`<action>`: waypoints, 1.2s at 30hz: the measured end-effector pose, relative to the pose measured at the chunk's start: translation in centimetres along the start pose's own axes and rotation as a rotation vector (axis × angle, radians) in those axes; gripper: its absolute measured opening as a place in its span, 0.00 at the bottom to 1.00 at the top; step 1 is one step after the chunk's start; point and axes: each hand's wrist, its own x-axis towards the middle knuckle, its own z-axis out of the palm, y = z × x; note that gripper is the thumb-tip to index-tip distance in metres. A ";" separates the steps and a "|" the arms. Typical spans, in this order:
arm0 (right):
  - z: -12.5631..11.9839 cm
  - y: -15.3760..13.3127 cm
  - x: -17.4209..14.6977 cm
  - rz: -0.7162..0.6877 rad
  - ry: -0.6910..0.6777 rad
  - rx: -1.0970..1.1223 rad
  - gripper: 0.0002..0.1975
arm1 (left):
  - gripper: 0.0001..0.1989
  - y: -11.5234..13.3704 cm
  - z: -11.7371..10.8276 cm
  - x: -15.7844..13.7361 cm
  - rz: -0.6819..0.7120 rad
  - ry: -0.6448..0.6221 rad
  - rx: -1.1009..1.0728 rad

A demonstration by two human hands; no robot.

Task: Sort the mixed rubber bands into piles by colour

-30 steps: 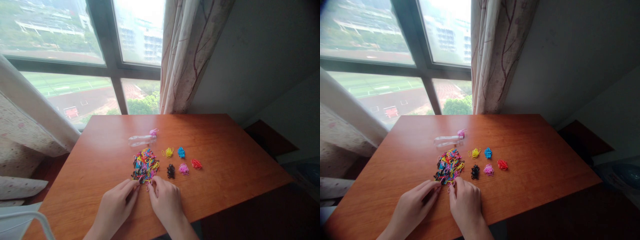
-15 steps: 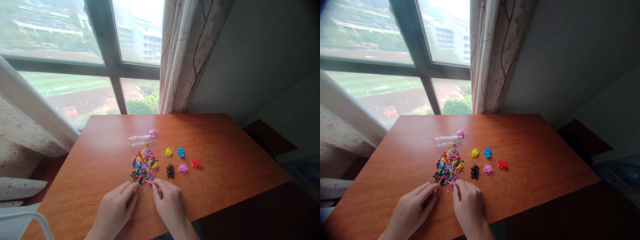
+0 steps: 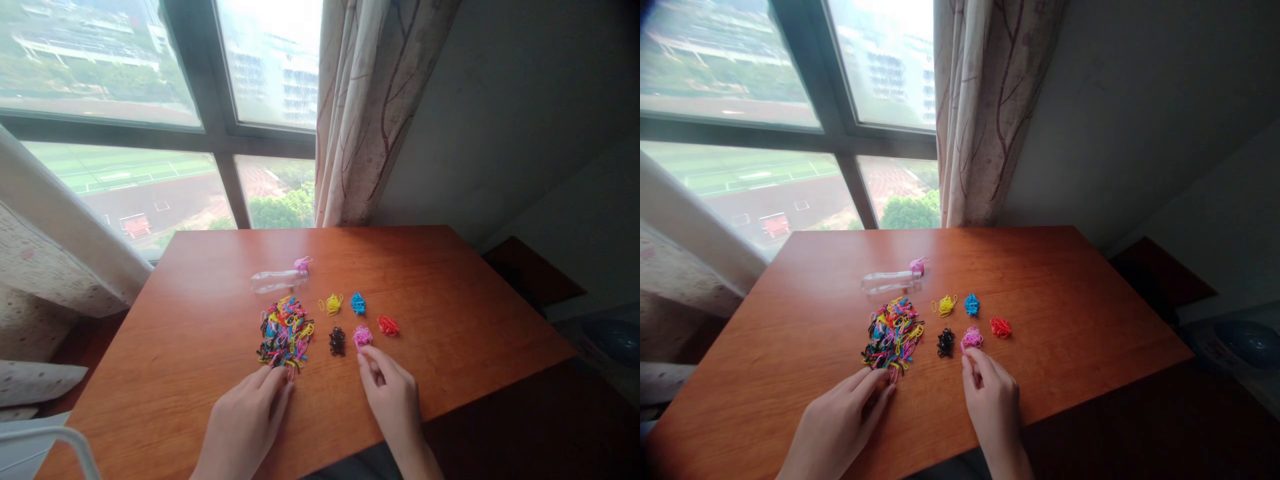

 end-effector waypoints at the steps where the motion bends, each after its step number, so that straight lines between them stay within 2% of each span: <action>1: -0.4 0.7 0.1 0.009 0.018 -0.025 0.14 | 0.10 0.0 0.0 0.1 0.006 0.002 0.001; 7: -1.8 2.8 0.5 0.070 -0.025 -0.026 0.17 | 0.12 0.1 0.3 0.4 0.025 0.042 0.003; 14: -1.5 3.4 1.0 0.037 -0.130 -0.006 0.15 | 0.11 0.1 0.1 0.3 0.006 0.076 -0.067; 24: -1.4 4.3 1.6 0.053 -0.135 -0.105 0.15 | 0.09 0.0 -0.7 0.1 0.017 0.091 -0.179; 36: -1.8 4.3 0.8 0.049 -0.154 -0.179 0.16 | 0.10 0.1 -0.4 0.2 0.024 0.057 -0.201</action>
